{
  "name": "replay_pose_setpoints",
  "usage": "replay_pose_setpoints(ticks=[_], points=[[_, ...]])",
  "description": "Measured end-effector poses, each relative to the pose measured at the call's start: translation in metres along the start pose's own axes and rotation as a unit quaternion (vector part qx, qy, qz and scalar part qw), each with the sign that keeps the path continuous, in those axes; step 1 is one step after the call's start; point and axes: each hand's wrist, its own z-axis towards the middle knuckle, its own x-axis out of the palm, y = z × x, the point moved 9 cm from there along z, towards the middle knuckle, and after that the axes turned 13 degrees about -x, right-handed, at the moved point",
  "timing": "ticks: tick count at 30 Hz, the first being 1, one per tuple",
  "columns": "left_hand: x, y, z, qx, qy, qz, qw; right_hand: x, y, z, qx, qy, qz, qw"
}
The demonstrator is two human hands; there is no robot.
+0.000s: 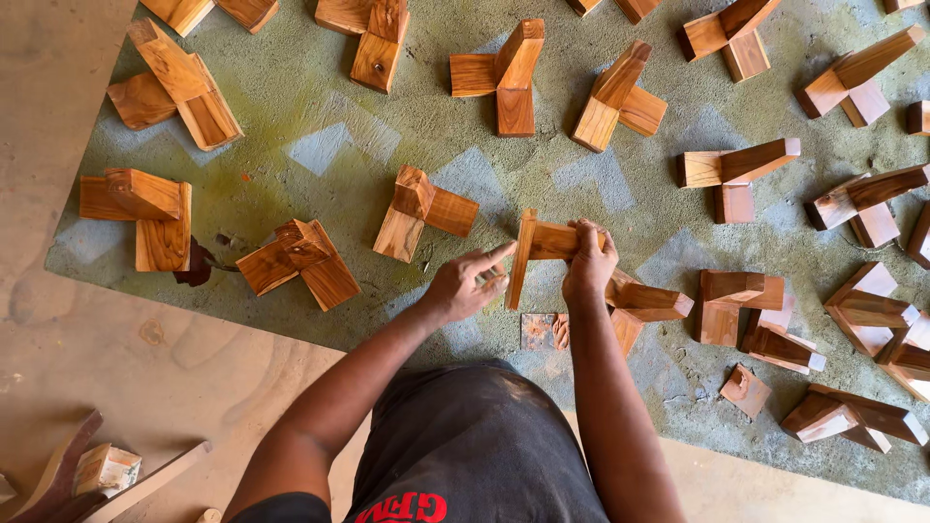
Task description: The person sands multiple small wooden pieces using a sanding block. They pick up each piece, rub the surfaces with the block, and place the piece back on the floor. The process is repeated for several pieces.
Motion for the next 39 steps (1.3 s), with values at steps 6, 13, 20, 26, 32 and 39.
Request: replay_pose_setpoints(ticks=[6, 13, 20, 26, 32, 39], points=[[-0.004, -0.008, 0.026, 0.065, -0.058, 0.184, 0.979, -0.004, 0.004, -0.001, 0.006, -0.009, -0.039, 0.999], [-0.003, -0.005, 0.034, 0.085, -0.075, 0.202, 0.973, -0.002, 0.001, 0.001, 0.000, -0.007, -0.047, 0.999], [-0.021, -0.018, 0.026, 0.111, -0.065, 0.121, 0.984, 0.002, 0.002, 0.003, -0.008, -0.003, -0.069, 0.998], [-0.020, -0.012, 0.017, 0.126, -0.112, 0.230, 0.959, 0.000, 0.003, 0.000, 0.012, -0.021, -0.085, 0.996], [-0.016, -0.008, 0.009, 0.134, -0.113, 0.168, 0.970, -0.004, 0.000, -0.003, 0.009, -0.023, -0.072, 0.997], [-0.008, -0.009, -0.011, 0.103, -0.063, 0.140, 0.983, -0.006, 0.000, -0.013, 0.023, 0.017, -0.147, 0.989]])
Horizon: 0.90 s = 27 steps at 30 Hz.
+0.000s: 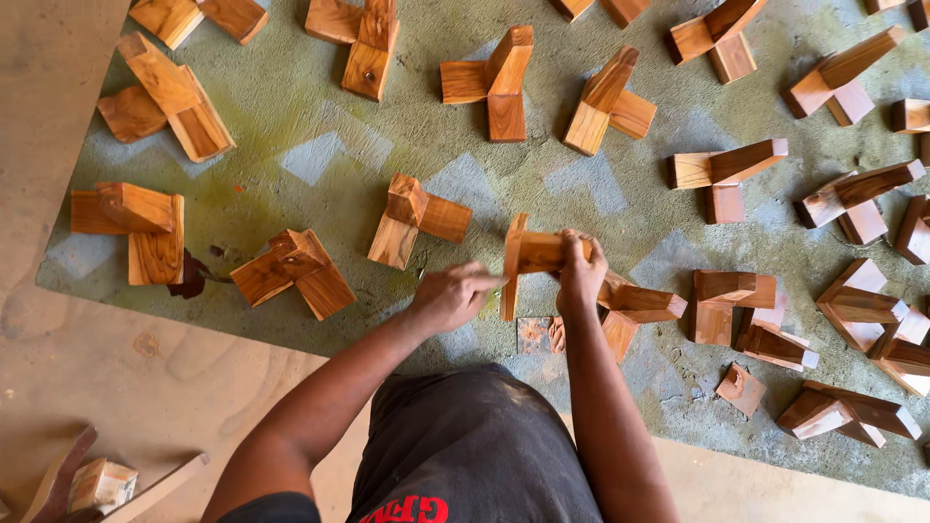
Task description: The person sands multiple small wooden pieces using a sanding block. They pick up each piece, rub the surfaces with the block, and place the piece back on the floor. The process is repeated for several pieces.
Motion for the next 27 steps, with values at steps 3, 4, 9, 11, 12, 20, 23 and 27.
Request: replay_pose_setpoints(ticks=[3, 4, 9, 11, 12, 20, 23, 27], points=[[0.016, 0.039, -0.016, -0.188, 0.127, -0.060, 0.972, 0.009, -0.005, -0.015, 0.010, 0.094, 0.024, 0.995], [0.007, 0.038, -0.016, -0.163, 0.087, -0.111, 0.977, 0.010, 0.000, -0.019, -0.042, 0.127, -0.036, 0.990], [0.005, 0.065, -0.021, -0.232, 0.074, -0.251, 0.937, 0.030, 0.016, -0.040, -0.189, 0.255, -0.156, 0.935], [0.016, 0.068, -0.024, -0.264, 0.114, -0.243, 0.926, 0.039, 0.014, -0.043, -0.174, 0.306, -0.220, 0.910], [0.022, 0.070, -0.026, -0.279, 0.135, -0.239, 0.920, 0.044, 0.014, -0.045, -0.166, 0.330, -0.252, 0.894], [0.031, 0.075, -0.017, -0.252, 0.153, -0.194, 0.935, 0.081, 0.027, -0.068, -0.220, 0.403, -0.344, 0.819], [0.038, 0.074, -0.012, -0.232, 0.156, -0.167, 0.946, 0.089, 0.019, -0.072, -0.209, 0.422, -0.351, 0.809], [0.055, 0.085, -0.018, -0.281, 0.198, -0.160, 0.925, 0.097, 0.013, -0.080, -0.236, 0.448, -0.316, 0.802]])
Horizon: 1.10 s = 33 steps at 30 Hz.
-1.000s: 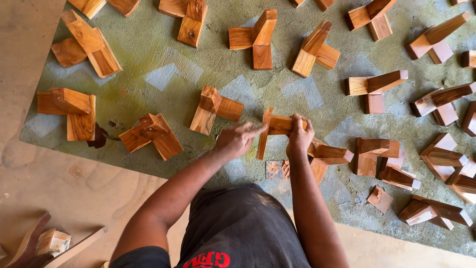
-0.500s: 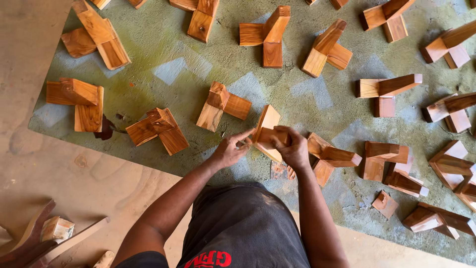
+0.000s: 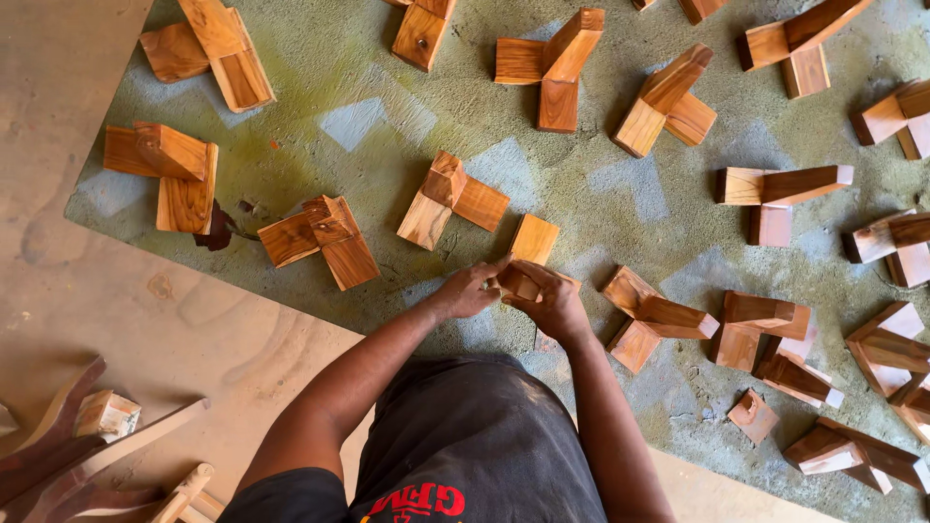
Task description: The person sands multiple small wooden pieces using a sanding block. They pick up each piece, rub the surfaces with the block, and place the piece back on the floor. The process is repeated for several pieces.
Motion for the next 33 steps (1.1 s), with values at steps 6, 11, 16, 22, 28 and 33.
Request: replay_pose_setpoints(ticks=[6, 11, 16, 22, 28, 33], points=[[-0.001, 0.000, 0.000, -0.003, 0.009, 0.010, 1.000, 0.007, -0.016, -0.003, 0.040, 0.008, -0.005, 0.999], [0.002, -0.002, -0.001, -0.056, 0.049, 0.095, 0.993, 0.012, -0.025, -0.002, 0.095, 0.028, -0.021, 0.995], [0.007, 0.004, 0.001, -0.051, -0.005, 0.295, 0.954, 0.013, -0.026, -0.001, 0.109, 0.036, -0.030, 0.993], [0.007, 0.000, 0.004, 0.014, -0.085, 0.404, 0.911, 0.017, -0.032, -0.003, 0.128, 0.044, -0.021, 0.991], [-0.012, -0.009, 0.007, 0.027, -0.099, 0.335, 0.937, 0.016, -0.031, -0.002, 0.104, 0.031, -0.026, 0.994], [-0.012, -0.005, 0.016, -0.016, -0.038, 0.081, 0.996, 0.017, -0.035, -0.003, 0.120, 0.038, -0.025, 0.992]])
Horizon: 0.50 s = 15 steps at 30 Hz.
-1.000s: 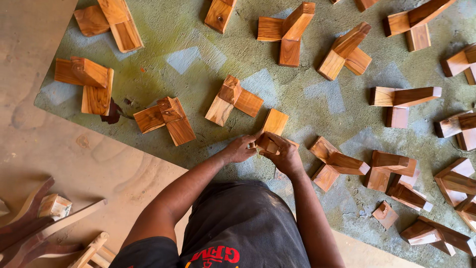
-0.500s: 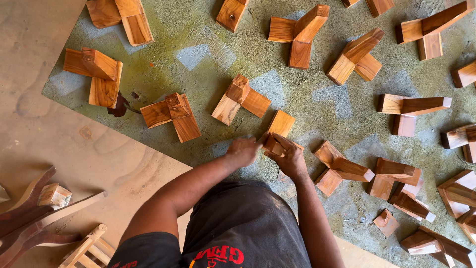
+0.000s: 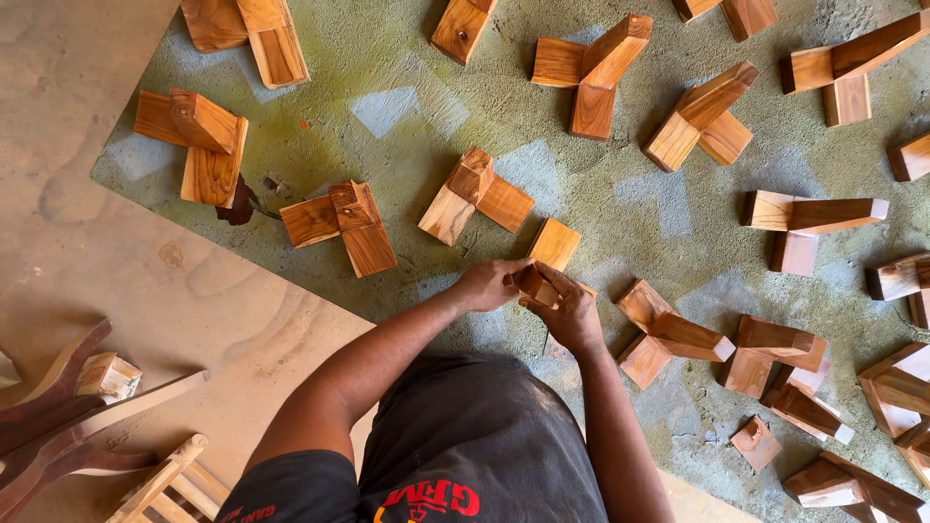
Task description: The person sands multiple small wooden pieces using a sanding block. They pick up each piece, rub the surfaces with the block, and place the piece back on the floor. The process is repeated for several pieces.
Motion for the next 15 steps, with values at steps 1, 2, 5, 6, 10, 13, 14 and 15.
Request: replay_pose_setpoints(ticks=[1, 2, 5, 6, 10, 13, 14, 15], points=[[0.003, 0.003, 0.002, -0.019, 0.013, -0.007, 1.000, -0.001, 0.000, 0.001, -0.003, -0.004, 0.001, 1.000], [0.006, 0.007, 0.003, -0.038, 0.028, -0.015, 0.999, -0.001, 0.001, 0.001, -0.005, -0.006, 0.003, 1.000], [0.011, 0.012, 0.002, -0.065, 0.058, -0.035, 0.996, -0.001, 0.003, 0.003, -0.015, -0.011, 0.004, 1.000], [0.012, 0.012, 0.001, -0.068, 0.065, -0.042, 0.995, -0.001, 0.004, 0.003, -0.019, -0.012, 0.003, 1.000], [0.022, 0.021, -0.011, -0.106, 0.087, -0.010, 0.991, -0.001, 0.006, 0.005, -0.022, -0.010, 0.016, 1.000], [0.026, 0.024, -0.026, -0.103, 0.102, -0.017, 0.989, -0.001, 0.007, 0.006, -0.013, 0.001, 0.010, 1.000], [0.026, 0.026, -0.031, -0.104, 0.109, -0.019, 0.988, -0.001, 0.007, 0.006, -0.008, 0.003, 0.016, 1.000], [0.025, 0.029, -0.035, -0.106, 0.116, -0.021, 0.987, -0.001, 0.007, 0.006, -0.003, 0.004, 0.020, 1.000]])
